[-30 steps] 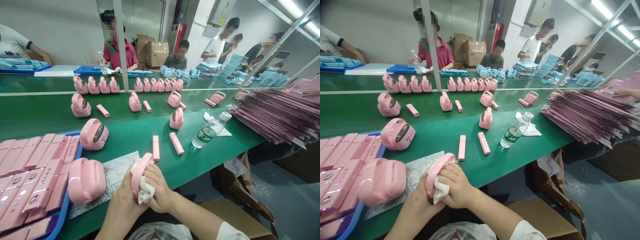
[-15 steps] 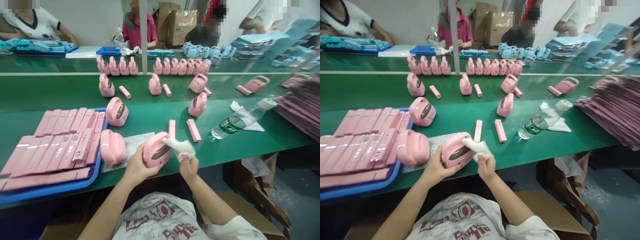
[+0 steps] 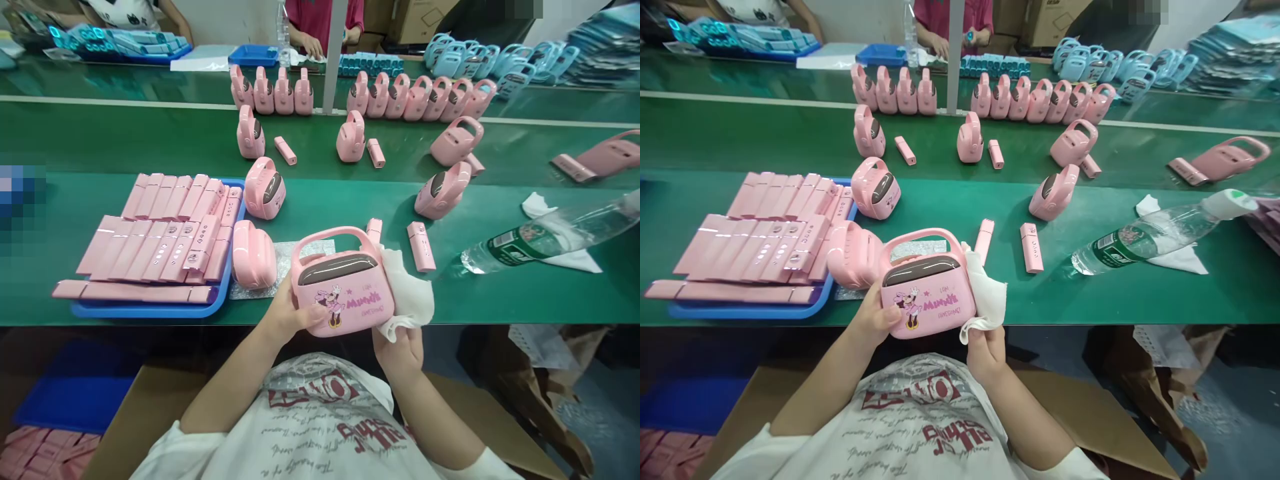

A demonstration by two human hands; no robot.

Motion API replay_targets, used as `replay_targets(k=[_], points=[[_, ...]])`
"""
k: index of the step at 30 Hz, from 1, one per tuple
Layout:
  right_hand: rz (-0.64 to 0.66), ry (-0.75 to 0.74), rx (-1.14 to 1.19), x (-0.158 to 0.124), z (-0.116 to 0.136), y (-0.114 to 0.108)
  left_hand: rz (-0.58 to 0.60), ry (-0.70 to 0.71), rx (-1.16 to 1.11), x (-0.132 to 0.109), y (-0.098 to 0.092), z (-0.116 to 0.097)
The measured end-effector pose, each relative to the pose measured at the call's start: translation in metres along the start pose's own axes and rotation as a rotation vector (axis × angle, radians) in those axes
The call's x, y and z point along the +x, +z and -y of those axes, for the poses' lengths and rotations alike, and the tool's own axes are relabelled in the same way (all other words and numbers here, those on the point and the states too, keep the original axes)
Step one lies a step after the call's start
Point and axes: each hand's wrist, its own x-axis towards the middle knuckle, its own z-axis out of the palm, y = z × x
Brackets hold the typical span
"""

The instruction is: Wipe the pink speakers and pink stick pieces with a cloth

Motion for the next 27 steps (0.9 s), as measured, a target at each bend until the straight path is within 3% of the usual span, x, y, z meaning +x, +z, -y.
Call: replay_targets(k=[5, 10, 16, 19, 23, 25, 27], points=[[-0.007, 0.050, -0.031, 0.000, 0.004, 0.008, -0.074, -0.022, 0.024, -0.003, -0.003, 0.005], [0.021, 0.155, 0.153, 0.008, 0.012, 0.014, -0.078, 0.059, 0.047, -0.002, -0.004, 0.004], [0.018, 0.507, 0.382, 0.012, 0.017, 0.022, -0.145, 0.205, 0.194, 0.003, 0.001, -0.003], [0.004, 0.640, 0.453, 0.019, 0.022, 0.031, -0.211, 0.194, 0.090, 0.004, 0.011, -0.003], [-0.021, 0.463, 0.372, 0.031, 0.027, 0.034, -0.280, 0.136, -0.121, 0.008, 0.024, 0.001], [0.019, 0.263, 0.195, 0.037, 0.030, 0.033, -0.338, 0.108, -0.182, 0.014, 0.029, 0.002], [0.117, -0.036, -0.054, 0.042, 0.035, 0.033, -0.452, 0.022, -0.191, 0.021, 0.032, 0.002]])
